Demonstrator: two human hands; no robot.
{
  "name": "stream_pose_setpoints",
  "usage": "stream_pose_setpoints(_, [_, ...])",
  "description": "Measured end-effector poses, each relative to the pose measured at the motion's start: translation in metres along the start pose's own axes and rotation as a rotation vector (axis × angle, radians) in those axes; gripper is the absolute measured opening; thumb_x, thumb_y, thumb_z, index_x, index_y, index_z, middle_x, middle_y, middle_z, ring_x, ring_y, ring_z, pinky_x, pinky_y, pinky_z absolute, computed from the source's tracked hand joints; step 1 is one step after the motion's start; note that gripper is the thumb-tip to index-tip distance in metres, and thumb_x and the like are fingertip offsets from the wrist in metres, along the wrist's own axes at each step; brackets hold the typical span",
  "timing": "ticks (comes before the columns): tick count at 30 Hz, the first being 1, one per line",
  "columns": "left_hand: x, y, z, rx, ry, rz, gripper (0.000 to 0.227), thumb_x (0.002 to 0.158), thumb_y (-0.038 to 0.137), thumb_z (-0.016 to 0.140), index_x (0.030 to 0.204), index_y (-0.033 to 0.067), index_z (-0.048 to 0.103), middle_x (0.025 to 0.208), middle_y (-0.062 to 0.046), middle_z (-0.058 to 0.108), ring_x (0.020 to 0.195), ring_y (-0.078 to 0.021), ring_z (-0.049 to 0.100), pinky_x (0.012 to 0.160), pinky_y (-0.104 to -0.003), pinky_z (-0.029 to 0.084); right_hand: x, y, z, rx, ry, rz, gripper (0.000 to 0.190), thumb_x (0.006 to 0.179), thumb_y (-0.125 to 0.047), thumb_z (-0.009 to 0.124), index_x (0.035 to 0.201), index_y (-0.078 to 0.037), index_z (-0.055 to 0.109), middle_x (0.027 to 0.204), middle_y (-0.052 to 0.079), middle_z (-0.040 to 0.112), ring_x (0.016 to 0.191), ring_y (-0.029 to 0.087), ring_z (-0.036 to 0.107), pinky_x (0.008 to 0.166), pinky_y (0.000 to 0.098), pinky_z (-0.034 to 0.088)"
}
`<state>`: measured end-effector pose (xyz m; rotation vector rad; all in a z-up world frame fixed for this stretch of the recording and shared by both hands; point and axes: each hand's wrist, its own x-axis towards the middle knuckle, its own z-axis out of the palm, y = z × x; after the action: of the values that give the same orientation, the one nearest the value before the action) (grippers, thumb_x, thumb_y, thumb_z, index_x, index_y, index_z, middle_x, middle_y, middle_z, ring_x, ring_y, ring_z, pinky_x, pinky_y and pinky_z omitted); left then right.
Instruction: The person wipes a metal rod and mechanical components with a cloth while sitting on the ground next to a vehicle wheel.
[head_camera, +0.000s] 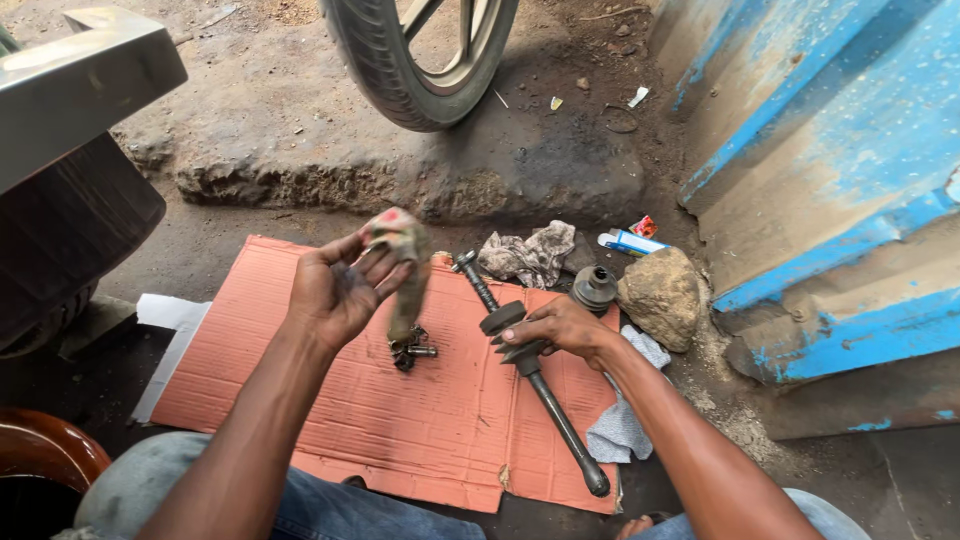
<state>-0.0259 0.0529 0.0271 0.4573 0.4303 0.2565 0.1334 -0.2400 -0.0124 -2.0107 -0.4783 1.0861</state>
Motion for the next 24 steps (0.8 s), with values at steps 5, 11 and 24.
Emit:
stream_pose_setpoints(5, [0.022,-0.041,-0.04,0.069,-0.054,-0.176,0.025,0.105,0.012,0.04,0.122,0.0006,0.053,0.11,-0.015,0.068,0.095,-0.0204,0.07,0.083,-0.032,0.061,0.006,-0.004,-0.004,0.009,0.037,-0.088,0.043,0.072,-0.04,0.087,0.09,-0.001,0.085,0.071,0.011,0.073,0.061,0.014,0.061,0.057,0.0291,0.047])
stream_pose_setpoints(11, [0.035,-0.101,-0.059,0.268,0.062,-0.438,0.02,0.105,0.007,0.043,0.111,-0.0057,0.058,0.089,-0.013,0.072,0.068,-0.015,0.071,0.059,-0.02,0.062,0.002,-0.016,0.008,0.016,-0.037,-0.171,0.039,0.073,-0.034,0.087,0.091,0.001,0.084,0.078,0.011,0.076,0.066,0.012,0.064,0.061,0.0289,0.049])
stream_pose_setpoints(24, [0.036,-0.074,-0.061,-0.1,0.055,-0.253,0.03,0.099,0.004,0.034,0.118,-0.0085,0.054,0.087,-0.017,0.068,0.06,-0.0124,0.066,0.049,-0.017,0.058,-0.005,-0.029,0.014,0.061,-0.046,-0.165,0.042,0.071,-0.036,0.084,0.095,-0.001,0.083,0.08,0.011,0.081,0.067,0.014,0.069,0.063,0.029,0.052])
